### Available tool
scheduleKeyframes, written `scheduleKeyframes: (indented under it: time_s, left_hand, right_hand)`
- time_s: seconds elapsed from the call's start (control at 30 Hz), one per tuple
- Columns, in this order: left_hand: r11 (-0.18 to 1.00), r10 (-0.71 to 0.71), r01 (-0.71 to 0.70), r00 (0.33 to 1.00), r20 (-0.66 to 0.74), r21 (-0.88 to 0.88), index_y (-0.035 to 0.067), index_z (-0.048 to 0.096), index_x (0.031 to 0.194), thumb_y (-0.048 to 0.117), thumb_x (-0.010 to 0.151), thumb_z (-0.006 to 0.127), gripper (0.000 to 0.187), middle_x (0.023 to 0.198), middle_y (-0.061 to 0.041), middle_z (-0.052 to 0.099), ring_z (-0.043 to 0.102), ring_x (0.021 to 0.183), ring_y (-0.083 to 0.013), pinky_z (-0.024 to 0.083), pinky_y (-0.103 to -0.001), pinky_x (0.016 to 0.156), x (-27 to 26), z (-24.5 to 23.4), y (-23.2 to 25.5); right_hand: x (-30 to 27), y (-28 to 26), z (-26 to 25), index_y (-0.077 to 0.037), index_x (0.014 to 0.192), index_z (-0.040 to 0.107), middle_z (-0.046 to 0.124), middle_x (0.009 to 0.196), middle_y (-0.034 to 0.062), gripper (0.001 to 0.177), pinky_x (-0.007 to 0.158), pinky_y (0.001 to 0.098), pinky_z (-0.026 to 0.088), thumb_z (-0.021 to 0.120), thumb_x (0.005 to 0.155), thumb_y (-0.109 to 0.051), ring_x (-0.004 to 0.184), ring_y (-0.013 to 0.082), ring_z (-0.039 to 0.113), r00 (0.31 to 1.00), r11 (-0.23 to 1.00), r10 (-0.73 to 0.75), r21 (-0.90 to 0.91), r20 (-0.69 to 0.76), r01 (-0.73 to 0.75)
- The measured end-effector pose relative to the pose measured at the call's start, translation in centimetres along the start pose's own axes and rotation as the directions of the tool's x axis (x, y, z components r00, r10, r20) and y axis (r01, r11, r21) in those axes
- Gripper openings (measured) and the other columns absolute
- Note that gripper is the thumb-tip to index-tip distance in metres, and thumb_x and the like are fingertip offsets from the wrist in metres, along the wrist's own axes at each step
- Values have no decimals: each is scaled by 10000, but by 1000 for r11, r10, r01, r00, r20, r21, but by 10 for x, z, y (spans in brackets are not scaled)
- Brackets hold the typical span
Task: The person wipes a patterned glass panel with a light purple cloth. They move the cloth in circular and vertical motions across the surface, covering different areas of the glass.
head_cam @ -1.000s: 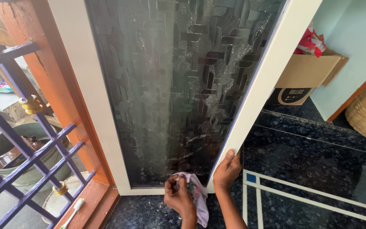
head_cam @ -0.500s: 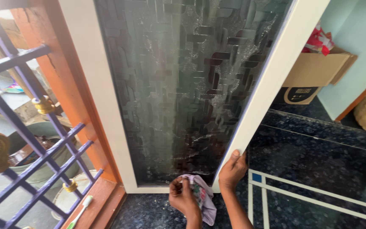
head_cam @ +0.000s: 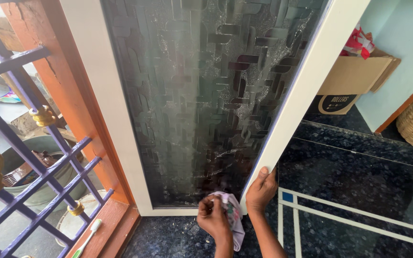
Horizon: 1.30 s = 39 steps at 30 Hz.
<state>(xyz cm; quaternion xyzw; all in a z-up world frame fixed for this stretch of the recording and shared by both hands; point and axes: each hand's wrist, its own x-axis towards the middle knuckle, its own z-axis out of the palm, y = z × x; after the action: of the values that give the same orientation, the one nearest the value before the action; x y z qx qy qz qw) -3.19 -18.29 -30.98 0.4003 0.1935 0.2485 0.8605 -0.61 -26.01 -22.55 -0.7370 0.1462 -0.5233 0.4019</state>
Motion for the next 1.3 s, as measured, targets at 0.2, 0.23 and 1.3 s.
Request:
scheduleKeyframes:
  time_s: [0.2,0.23,1.3]
  left_hand:
    - [1000,-18,19,999,42,-22,-21,714,866,6,846,794,86,705,13,595,515,643,-60,420,-215,584,7,-13,-6]
    - [997,-72,72,997,6,8,-22,714,870,8,850,792,86,711,2,603,509,641,-68,407,-226,575,6,-16,-7]
    - [920,-391,388,915,103,44,-43,739,857,-56,781,822,114,747,-78,716,560,602,-100,383,-232,517,15,-25,-74]
  right_hand:
    - [0,5,-3,80,1218,625,705,896,261,779,705,507,533,263,1101,-601,833,431,712,998,997,-51,-54,-38,49]
    - [0,4,-3,75,1203,630,700,896,264,772,707,512,524,264,1106,-598,830,439,705,998,996,-53,-73,-41,50]
    - [-18,30,-5,30,1140,607,666,760,216,679,656,499,492,329,1051,-583,703,375,688,988,991,113,53,109,-120]
